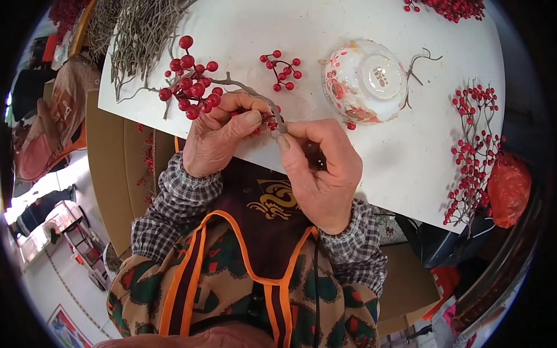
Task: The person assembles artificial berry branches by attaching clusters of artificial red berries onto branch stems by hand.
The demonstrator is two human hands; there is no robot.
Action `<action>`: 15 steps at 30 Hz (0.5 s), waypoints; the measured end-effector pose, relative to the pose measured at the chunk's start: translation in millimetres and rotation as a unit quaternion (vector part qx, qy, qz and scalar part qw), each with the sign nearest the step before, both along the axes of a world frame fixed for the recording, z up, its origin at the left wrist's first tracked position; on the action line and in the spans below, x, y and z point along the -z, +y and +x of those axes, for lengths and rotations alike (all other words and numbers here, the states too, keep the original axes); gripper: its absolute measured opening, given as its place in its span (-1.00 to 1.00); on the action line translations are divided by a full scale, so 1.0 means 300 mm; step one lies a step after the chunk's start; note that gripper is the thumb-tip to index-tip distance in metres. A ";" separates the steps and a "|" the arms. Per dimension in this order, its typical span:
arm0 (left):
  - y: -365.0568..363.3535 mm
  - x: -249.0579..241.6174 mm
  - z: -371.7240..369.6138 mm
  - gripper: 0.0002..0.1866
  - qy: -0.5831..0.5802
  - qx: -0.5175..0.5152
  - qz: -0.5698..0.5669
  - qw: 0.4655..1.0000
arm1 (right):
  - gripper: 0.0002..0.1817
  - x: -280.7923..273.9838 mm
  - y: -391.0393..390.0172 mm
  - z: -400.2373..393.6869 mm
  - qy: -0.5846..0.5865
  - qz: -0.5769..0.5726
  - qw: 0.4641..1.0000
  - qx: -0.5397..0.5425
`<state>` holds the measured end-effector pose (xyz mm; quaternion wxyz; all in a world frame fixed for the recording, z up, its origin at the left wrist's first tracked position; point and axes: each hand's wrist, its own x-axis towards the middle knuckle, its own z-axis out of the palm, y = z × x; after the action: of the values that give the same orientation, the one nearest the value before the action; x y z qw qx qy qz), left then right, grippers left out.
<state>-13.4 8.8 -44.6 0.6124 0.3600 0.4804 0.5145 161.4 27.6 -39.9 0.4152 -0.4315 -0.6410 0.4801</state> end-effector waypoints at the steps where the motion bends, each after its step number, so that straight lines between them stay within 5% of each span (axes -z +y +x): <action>1: 0.002 0.002 -0.002 -0.82 0.005 0.007 0.012 1.000 | -0.88 0.000 0.001 -0.002 -0.003 0.009 1.000 0.002; 15: 0.017 0.017 -0.025 -0.87 -0.018 0.049 0.059 0.997 | -0.87 0.013 0.028 -0.027 -0.006 0.057 0.998 0.003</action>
<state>-20.9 13.8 -49.8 0.6230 0.4092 0.4202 0.5176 153.2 35.8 -43.8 0.4365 -0.4122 -0.6683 0.4392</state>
